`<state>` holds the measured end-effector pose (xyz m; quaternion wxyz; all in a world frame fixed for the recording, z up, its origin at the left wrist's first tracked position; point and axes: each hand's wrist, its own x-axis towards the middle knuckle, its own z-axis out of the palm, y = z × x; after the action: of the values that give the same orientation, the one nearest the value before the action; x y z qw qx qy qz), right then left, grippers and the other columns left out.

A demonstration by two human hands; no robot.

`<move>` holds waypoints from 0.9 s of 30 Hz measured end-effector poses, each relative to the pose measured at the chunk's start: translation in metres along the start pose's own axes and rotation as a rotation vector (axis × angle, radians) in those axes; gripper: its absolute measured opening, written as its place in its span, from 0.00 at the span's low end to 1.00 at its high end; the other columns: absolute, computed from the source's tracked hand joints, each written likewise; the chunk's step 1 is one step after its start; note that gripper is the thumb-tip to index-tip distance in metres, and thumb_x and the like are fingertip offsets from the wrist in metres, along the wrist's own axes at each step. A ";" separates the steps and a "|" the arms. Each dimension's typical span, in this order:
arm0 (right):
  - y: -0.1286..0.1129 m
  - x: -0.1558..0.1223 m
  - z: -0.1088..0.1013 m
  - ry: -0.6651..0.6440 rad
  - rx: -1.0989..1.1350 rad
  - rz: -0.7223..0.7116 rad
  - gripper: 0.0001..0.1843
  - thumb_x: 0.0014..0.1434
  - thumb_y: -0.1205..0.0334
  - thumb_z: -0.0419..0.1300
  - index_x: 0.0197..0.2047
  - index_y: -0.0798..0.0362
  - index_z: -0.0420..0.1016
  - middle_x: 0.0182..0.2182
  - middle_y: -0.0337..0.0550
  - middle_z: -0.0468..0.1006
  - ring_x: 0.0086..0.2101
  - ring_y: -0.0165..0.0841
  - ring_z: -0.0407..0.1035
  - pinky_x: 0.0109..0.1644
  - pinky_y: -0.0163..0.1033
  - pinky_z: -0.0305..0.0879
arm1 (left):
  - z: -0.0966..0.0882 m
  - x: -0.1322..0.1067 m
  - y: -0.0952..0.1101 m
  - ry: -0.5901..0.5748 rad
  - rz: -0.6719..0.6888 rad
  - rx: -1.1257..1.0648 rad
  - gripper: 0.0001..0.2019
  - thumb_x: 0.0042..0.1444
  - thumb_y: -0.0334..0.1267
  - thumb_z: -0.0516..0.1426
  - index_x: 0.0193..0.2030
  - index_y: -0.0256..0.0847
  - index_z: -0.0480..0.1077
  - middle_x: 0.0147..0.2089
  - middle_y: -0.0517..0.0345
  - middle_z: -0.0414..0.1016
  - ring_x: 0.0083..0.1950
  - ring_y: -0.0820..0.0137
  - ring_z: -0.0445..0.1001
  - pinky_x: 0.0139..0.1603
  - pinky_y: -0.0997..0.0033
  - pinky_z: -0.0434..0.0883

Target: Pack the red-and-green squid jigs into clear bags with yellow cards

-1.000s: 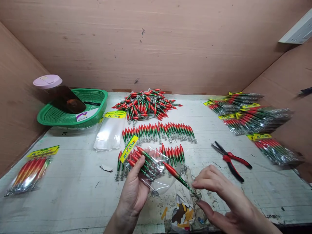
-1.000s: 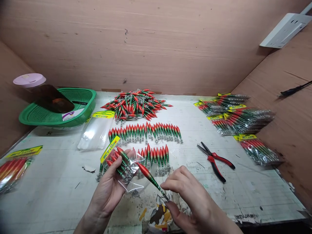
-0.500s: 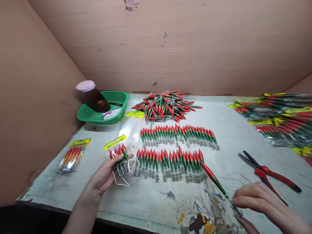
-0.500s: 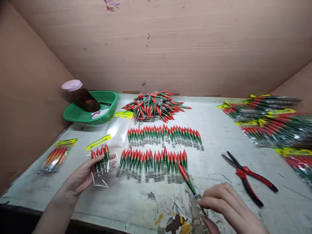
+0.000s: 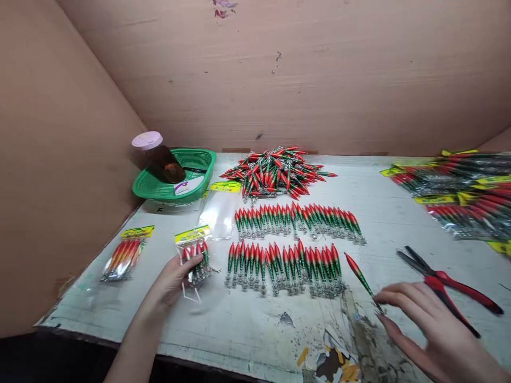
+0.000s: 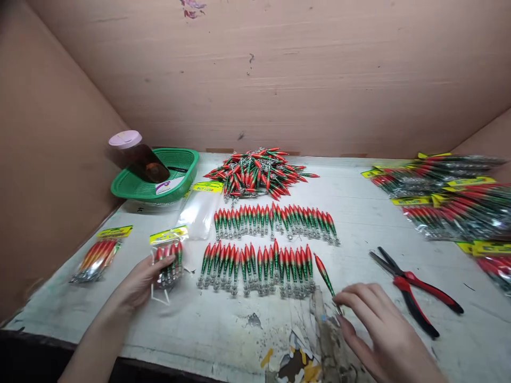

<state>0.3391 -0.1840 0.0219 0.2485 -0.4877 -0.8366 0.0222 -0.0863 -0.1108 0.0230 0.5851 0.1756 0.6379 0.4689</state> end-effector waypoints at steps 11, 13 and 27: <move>0.022 -0.009 0.029 -0.038 -0.166 0.201 0.07 0.60 0.64 0.55 0.43 0.52 0.69 0.40 0.50 0.71 0.40 0.42 0.65 0.40 0.46 0.64 | 0.054 -0.050 0.001 0.007 -0.200 -0.344 0.26 0.61 0.21 0.44 0.66 0.36 0.57 0.32 0.52 0.82 0.25 0.66 0.80 0.22 0.74 0.77; 0.012 -0.001 0.032 -0.054 -0.071 0.174 0.09 0.60 0.66 0.55 0.45 0.51 0.68 0.40 0.49 0.71 0.41 0.41 0.65 0.41 0.45 0.65 | 0.070 -0.056 -0.007 -0.047 -0.229 -0.394 0.26 0.61 0.21 0.45 0.65 0.36 0.58 0.34 0.51 0.83 0.28 0.65 0.81 0.26 0.73 0.79; 0.006 0.011 0.011 0.043 0.081 0.167 0.06 0.57 0.64 0.57 0.39 0.48 0.68 0.32 0.41 0.75 0.37 0.38 0.69 0.39 0.41 0.62 | 0.126 -0.072 -0.032 -0.217 -0.329 -0.500 0.13 0.57 0.24 0.56 0.49 0.29 0.73 0.37 0.45 0.82 0.42 0.60 0.81 0.48 0.60 0.77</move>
<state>0.3347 -0.1697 0.0152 0.2833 -0.5457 -0.7858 0.0663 0.0575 -0.1328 0.0545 0.7429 -0.0302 0.4565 0.4886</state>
